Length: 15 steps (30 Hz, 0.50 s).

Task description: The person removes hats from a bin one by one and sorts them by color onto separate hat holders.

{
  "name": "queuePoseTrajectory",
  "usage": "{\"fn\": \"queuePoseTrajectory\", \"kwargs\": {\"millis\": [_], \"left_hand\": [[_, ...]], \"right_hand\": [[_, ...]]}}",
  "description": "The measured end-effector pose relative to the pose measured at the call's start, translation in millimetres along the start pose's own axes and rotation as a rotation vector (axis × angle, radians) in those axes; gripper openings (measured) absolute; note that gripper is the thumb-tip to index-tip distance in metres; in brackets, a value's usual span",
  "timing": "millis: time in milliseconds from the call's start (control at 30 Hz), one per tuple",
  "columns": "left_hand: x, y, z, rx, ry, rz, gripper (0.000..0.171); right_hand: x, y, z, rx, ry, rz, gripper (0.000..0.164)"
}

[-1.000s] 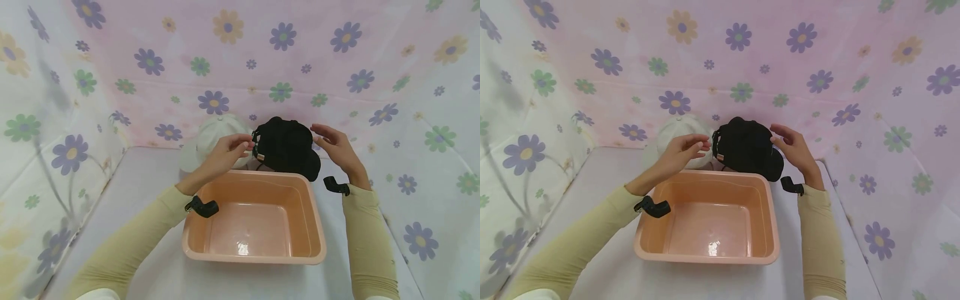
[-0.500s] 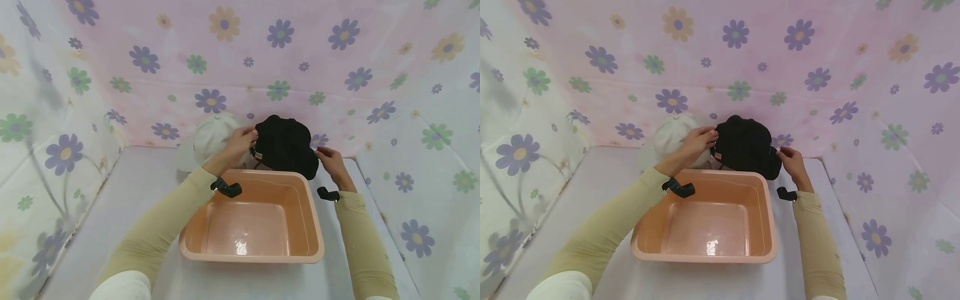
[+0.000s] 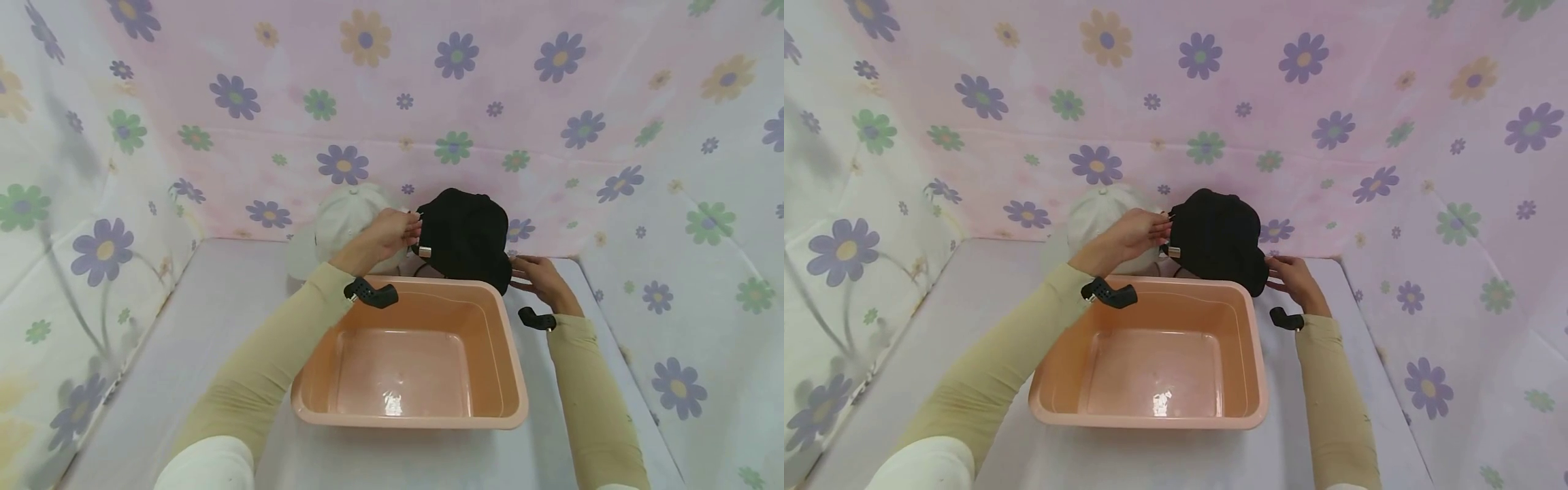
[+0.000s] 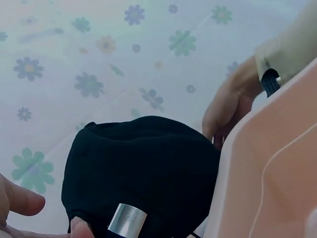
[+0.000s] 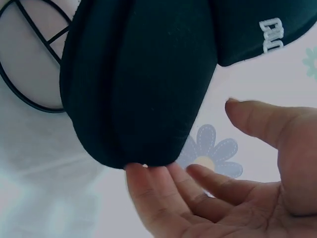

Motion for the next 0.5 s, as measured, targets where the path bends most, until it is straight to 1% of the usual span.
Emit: {"fn": "queuePoseTrajectory", "kwargs": {"millis": [100,200,267,333,400,500], "left_hand": [[-0.8,-1.0,0.1,0.010,0.011,-0.015,0.016],[-2.2,-2.4,0.0,0.011,-0.004,-0.027,0.016],[-3.1,-3.0,0.2,0.008,-0.013,-0.029,0.016],[-3.9,-3.0,0.5,0.007,-0.014,-0.025,0.017],[-4.6,-2.6,0.7,0.004,-0.003,-0.020,0.017],[-4.8,-2.2,0.5,0.001,0.035,-0.008,0.017]], "right_hand": [[2.2,-0.3,3.5,-0.028,-0.062,-0.045,0.059],[4.2,-0.6,4.7,-0.034,-0.129,-0.059,0.052],[5.1,-0.6,3.6,-0.026,-0.158,-0.059,0.051],[6.2,-0.4,2.1,-0.019,-0.159,-0.047,0.054],[7.1,-0.1,0.6,-0.013,-0.140,-0.036,0.063],[8.5,-0.3,-0.4,-0.010,-0.110,-0.018,0.072]]}}
Point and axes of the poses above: each hand's wrist, its own y-axis away from the middle knuckle, its own x-axis out of the back of the hand, z = x × y, the point moved 3 cm from there along -y, towards the middle knuckle, and after that the axes turned 5 degrees about -z, right-handed, at the moved point
